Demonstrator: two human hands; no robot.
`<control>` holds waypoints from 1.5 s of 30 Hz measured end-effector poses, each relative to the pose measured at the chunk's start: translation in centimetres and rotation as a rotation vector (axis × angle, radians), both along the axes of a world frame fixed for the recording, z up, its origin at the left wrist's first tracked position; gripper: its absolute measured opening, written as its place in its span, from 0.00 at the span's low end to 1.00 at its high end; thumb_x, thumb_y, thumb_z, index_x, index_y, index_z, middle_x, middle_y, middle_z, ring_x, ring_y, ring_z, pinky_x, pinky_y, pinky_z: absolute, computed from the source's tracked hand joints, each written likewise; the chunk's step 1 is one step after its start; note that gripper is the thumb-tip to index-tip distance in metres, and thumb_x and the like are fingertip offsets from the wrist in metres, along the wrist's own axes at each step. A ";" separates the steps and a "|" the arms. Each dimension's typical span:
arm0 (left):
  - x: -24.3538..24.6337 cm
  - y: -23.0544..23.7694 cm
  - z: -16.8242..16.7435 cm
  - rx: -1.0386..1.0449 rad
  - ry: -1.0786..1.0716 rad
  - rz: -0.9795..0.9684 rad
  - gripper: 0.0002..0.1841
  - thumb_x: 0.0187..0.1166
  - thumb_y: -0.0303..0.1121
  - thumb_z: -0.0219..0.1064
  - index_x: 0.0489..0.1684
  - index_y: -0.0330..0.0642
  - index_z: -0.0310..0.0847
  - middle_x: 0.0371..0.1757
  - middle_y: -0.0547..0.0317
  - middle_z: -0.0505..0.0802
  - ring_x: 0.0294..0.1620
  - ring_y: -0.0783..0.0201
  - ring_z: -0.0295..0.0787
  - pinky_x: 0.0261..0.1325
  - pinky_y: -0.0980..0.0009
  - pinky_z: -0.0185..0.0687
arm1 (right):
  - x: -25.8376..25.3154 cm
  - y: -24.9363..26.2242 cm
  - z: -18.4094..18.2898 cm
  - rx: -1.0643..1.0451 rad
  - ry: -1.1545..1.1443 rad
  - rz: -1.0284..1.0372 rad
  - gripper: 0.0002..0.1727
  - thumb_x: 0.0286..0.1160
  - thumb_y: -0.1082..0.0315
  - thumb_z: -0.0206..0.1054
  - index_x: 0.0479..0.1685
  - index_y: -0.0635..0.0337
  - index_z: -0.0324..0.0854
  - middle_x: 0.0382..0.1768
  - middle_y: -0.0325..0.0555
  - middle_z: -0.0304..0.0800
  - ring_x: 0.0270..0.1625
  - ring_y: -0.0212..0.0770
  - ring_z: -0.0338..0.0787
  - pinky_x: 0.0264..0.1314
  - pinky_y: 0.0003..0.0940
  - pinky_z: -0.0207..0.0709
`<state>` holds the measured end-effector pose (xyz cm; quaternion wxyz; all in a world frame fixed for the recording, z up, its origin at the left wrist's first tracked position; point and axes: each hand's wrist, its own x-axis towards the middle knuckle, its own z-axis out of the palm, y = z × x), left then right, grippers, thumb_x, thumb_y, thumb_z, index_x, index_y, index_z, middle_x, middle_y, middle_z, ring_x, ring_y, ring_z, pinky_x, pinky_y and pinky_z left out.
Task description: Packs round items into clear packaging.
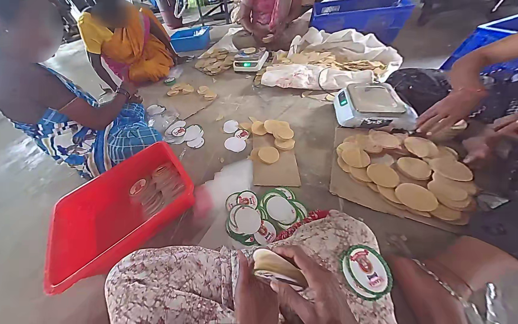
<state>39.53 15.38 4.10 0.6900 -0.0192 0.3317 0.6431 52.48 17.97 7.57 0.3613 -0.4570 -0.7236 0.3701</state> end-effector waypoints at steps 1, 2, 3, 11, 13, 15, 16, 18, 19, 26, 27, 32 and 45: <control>0.1 0.2 0.3 -0.005 -0.001 -0.010 0.37 0.90 0.62 0.31 0.51 0.44 0.84 0.46 0.57 0.96 0.50 0.61 0.95 0.57 0.61 0.89 | -0.1 0.0 -0.4 0.049 -0.073 -0.026 0.19 0.67 0.65 0.75 0.57 0.63 0.88 0.46 0.50 0.96 0.47 0.44 0.96 0.50 0.44 0.89; 0.1 0.2 0.3 0.002 -0.005 -0.022 0.38 0.90 0.62 0.30 0.50 0.45 0.85 0.46 0.56 0.96 0.50 0.61 0.95 0.57 0.61 0.89 | 0.0 0.0 -0.6 0.067 -0.096 -0.039 0.16 0.67 0.66 0.74 0.53 0.63 0.90 0.42 0.52 0.96 0.44 0.46 0.96 0.47 0.45 0.88; 0.1 0.2 0.1 0.021 -0.025 -0.027 0.38 0.89 0.63 0.32 0.49 0.46 0.87 0.47 0.56 0.96 0.51 0.60 0.94 0.58 0.60 0.89 | 0.2 0.1 -0.7 0.049 -0.069 -0.039 0.14 0.67 0.67 0.74 0.50 0.62 0.90 0.41 0.49 0.96 0.43 0.42 0.96 0.47 0.41 0.88; 0.2 -0.4 -0.7 0.281 -0.029 -0.070 0.42 0.68 0.73 0.62 0.69 0.47 0.82 0.66 0.52 0.91 0.68 0.55 0.88 0.73 0.56 0.80 | -0.4 0.5 -2.0 -0.106 0.446 -0.081 0.14 0.60 0.75 0.79 0.46 0.60 0.86 0.46 0.35 0.98 0.48 0.26 0.95 0.53 0.26 0.91; 0.2 -1.0 -0.9 0.332 0.111 -0.068 0.28 0.79 0.51 0.69 0.72 0.45 0.76 0.64 0.54 0.92 0.64 0.59 0.89 0.71 0.57 0.81 | -0.1 0.9 -2.2 -0.114 0.412 -0.103 0.14 0.61 0.70 0.81 0.45 0.58 0.85 0.41 0.34 0.96 0.43 0.26 0.95 0.48 0.25 0.92; 0.1 -1.1 0.0 0.225 0.270 -0.037 0.15 0.82 0.26 0.64 0.65 0.41 0.79 0.51 0.59 0.96 0.51 0.64 0.95 0.62 0.62 0.89 | 0.6 1.2 -2.4 -0.147 0.364 -0.067 0.16 0.63 0.65 0.82 0.46 0.59 0.85 0.39 0.36 0.96 0.41 0.28 0.95 0.46 0.27 0.92; -0.1 -1.1 0.4 0.173 0.344 -0.042 0.15 0.84 0.22 0.59 0.66 0.38 0.75 0.49 0.60 0.96 0.48 0.65 0.95 0.59 0.63 0.90 | 0.9 1.2 -2.6 -0.161 0.335 -0.041 0.16 0.66 0.62 0.79 0.48 0.60 0.84 0.40 0.36 0.94 0.42 0.28 0.94 0.47 0.28 0.91; -0.3 -1.0 0.5 0.129 0.424 -0.054 0.16 0.87 0.21 0.53 0.70 0.35 0.68 0.51 0.60 0.95 0.49 0.66 0.94 0.61 0.64 0.90 | 1.4 1.4 -3.1 -0.180 0.330 -0.001 0.16 0.69 0.62 0.75 0.51 0.60 0.83 0.41 0.35 0.94 0.44 0.28 0.93 0.51 0.28 0.89; -0.3 -1.1 0.3 0.145 0.465 -0.070 0.17 0.87 0.22 0.53 0.72 0.33 0.66 0.53 0.60 0.94 0.52 0.67 0.93 0.63 0.65 0.89 | 1.4 1.3 -3.3 -0.194 0.332 0.003 0.15 0.71 0.63 0.74 0.51 0.60 0.82 0.41 0.35 0.94 0.44 0.27 0.93 0.50 0.27 0.89; -1.3 -0.4 -3.5 0.353 1.142 -0.299 0.18 0.85 0.30 0.61 0.65 0.24 0.76 0.44 0.52 0.94 0.46 0.70 0.93 0.57 0.66 0.89 | 1.0 -0.9 -4.3 -0.055 0.015 -0.195 0.16 0.74 0.66 0.70 0.56 0.68 0.86 0.36 0.47 0.96 0.38 0.32 0.95 0.43 0.32 0.89; -1.6 0.2 -3.8 0.370 1.184 -0.365 0.19 0.85 0.32 0.62 0.65 0.25 0.78 0.43 0.50 0.95 0.45 0.67 0.94 0.57 0.63 0.90 | 1.1 -0.9 -4.4 -0.016 0.002 -0.219 0.15 0.74 0.69 0.69 0.55 0.69 0.87 0.36 0.49 0.97 0.37 0.33 0.96 0.43 0.32 0.89; -5.3 6.4 -5.4 0.490 1.366 -0.471 0.16 0.89 0.33 0.56 0.59 0.31 0.83 0.48 0.50 0.94 0.44 0.63 0.93 0.51 0.62 0.91 | 4.0 1.1 -4.7 -0.071 0.261 -0.401 0.13 0.68 0.76 0.70 0.52 0.67 0.85 0.39 0.34 0.95 0.39 0.21 0.92 0.44 0.21 0.89; -8.0 16.9 -13.7 0.074 1.983 -0.846 0.20 0.82 0.34 0.67 0.71 0.38 0.82 0.69 0.38 0.87 0.74 0.39 0.80 0.80 0.36 0.61 | 5.7 2.3 -11.5 -0.116 0.261 -0.653 0.20 0.68 0.70 0.69 0.58 0.73 0.81 0.42 0.39 0.93 0.42 0.16 0.89 0.49 0.17 0.85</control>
